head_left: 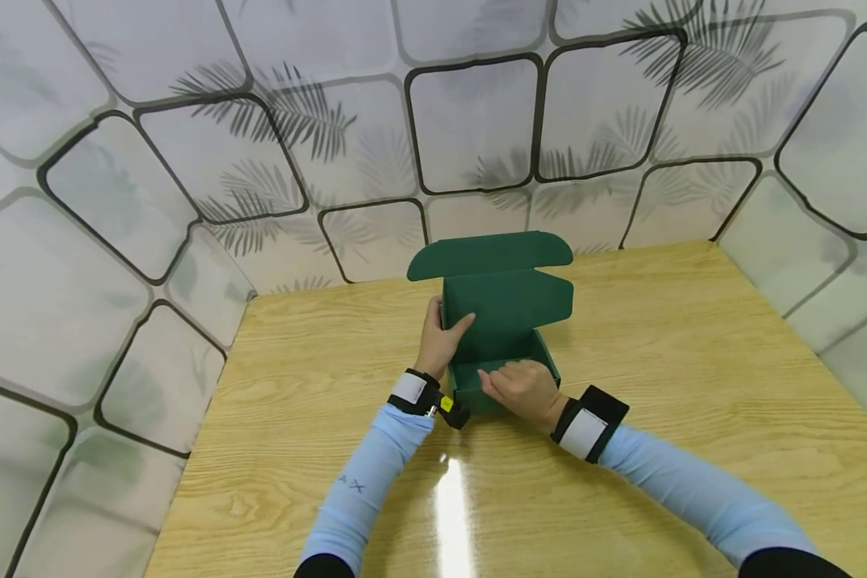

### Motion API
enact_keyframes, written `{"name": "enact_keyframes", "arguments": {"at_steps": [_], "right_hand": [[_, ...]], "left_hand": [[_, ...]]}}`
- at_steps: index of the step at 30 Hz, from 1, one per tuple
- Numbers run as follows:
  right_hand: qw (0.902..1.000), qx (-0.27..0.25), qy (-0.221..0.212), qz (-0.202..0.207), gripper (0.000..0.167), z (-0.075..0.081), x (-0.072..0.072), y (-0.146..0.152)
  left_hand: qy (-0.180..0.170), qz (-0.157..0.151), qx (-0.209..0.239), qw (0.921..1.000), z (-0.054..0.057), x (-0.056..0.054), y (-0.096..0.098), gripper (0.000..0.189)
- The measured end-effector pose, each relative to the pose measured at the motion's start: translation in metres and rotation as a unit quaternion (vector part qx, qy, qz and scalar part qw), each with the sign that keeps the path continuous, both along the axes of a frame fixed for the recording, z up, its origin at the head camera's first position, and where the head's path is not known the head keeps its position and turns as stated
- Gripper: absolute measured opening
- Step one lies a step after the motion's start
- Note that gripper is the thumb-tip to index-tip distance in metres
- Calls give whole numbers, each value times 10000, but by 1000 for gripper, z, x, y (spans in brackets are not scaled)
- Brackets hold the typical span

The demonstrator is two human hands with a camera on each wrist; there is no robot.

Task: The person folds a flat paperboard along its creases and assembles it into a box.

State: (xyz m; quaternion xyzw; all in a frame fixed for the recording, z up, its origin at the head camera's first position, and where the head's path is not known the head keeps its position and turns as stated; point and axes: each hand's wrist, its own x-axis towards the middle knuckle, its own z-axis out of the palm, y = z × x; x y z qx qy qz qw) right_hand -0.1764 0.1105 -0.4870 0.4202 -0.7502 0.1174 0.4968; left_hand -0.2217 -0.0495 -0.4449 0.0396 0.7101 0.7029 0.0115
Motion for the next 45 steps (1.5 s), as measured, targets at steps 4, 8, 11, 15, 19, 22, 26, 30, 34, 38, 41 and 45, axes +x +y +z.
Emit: {"name": "enact_keyframes", "arguments": {"at_steps": [4,8,11,15,19,22,26,30,34,38,41,45], "right_hand": [[9985,381,-361,-140,54,-5,2,-1],[9929,876,-791,-140,57,-8,4,-3],[9884,1133,-989,-207,52,-11,5,-4],[9837,1241,-1246,-369,51,-12,6,-4],[9831,1079,-1454,-267,60,-5,2,-3],[9911,413,-1253,-178,62,12,-9,4],[9736,-1973,-1106,-309,59,48,-38,29],[8080,-5407,-2305,401,47,84,-68,66],[6102,-6581,-4113,1594,57,93,-86,104],[4994,-5378,-6283,2580,88,76,-91,125],[4420,-4599,-7167,2820,97,59,-89,126],[4014,-4144,-7517,3195,100,47,-84,117]], "left_hand": [[18,-41,11,10000,-10,0,-1,48],[21,-150,48,9999,-15,-2,-3,48],[-21,-253,41,9997,-15,-3,-3,46],[-55,-278,58,9996,-16,-4,-3,44],[58,-274,65,9996,-19,-4,-3,44],[120,-289,80,9995,-21,-3,-3,43],[74,-277,47,9996,-23,-2,-3,44],[41,-288,25,9996,-23,-1,-2,45],[-29,-275,-9,9996,-23,0,-1,44],[34,-260,44,9996,-24,0,2,41],[119,-311,99,9994,-26,1,3,40],[166,-295,-22,9994,-26,4,5,41]]}}
